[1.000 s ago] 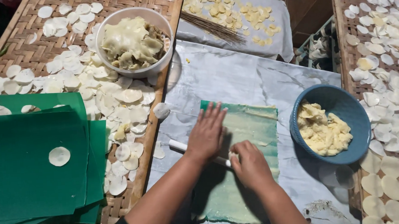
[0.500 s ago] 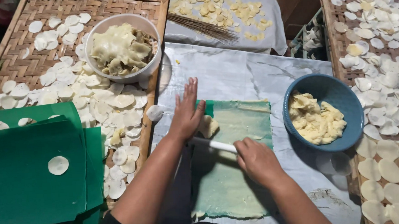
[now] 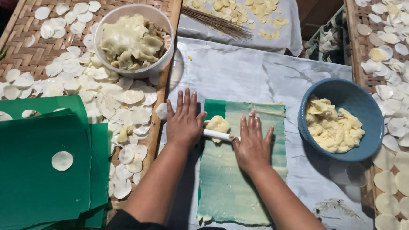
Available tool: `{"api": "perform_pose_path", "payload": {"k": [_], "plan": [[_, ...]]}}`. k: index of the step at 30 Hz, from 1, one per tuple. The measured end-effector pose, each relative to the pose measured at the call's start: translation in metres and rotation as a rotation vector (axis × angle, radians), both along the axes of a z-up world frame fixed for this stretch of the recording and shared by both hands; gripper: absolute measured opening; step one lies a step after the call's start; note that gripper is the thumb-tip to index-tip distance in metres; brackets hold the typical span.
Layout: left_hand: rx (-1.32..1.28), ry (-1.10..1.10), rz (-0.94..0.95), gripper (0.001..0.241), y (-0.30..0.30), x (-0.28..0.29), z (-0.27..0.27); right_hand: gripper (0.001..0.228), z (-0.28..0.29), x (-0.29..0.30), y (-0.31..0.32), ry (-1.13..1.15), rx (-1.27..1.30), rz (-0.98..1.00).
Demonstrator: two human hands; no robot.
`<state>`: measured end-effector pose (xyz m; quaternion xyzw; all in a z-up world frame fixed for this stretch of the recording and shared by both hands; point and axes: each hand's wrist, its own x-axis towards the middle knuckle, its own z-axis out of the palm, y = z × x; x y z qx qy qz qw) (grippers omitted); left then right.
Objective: Rolling out dough onto a flat surface using a small rolling pin to create thin layers.
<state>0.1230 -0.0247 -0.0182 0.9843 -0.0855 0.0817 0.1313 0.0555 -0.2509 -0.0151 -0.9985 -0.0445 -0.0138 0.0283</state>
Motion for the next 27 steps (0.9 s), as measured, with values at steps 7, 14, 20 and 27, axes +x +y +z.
{"api": "perform_pose_path", "payload": {"k": [7, 14, 20, 27], "plan": [[0.094, -0.017, -0.044, 0.068, 0.027, -0.088, 0.003, 0.075, 0.032, -0.085, 0.009, 0.039, 0.049, 0.156], [0.045, 0.029, -0.078, 0.063, 0.017, -0.064, 0.007, 0.046, 0.054, -0.054, 0.0, -0.182, 0.087, 0.168], [-0.021, 0.13, -0.102, 0.064, 0.0, -0.017, 0.016, 0.045, 0.035, -0.009, -0.031, -0.292, -0.094, 0.246], [-0.031, 0.232, -0.021, 0.065, -0.006, 0.001, 0.03, 0.061, 0.023, 0.017, -0.013, -0.147, 0.068, 0.109]]}}
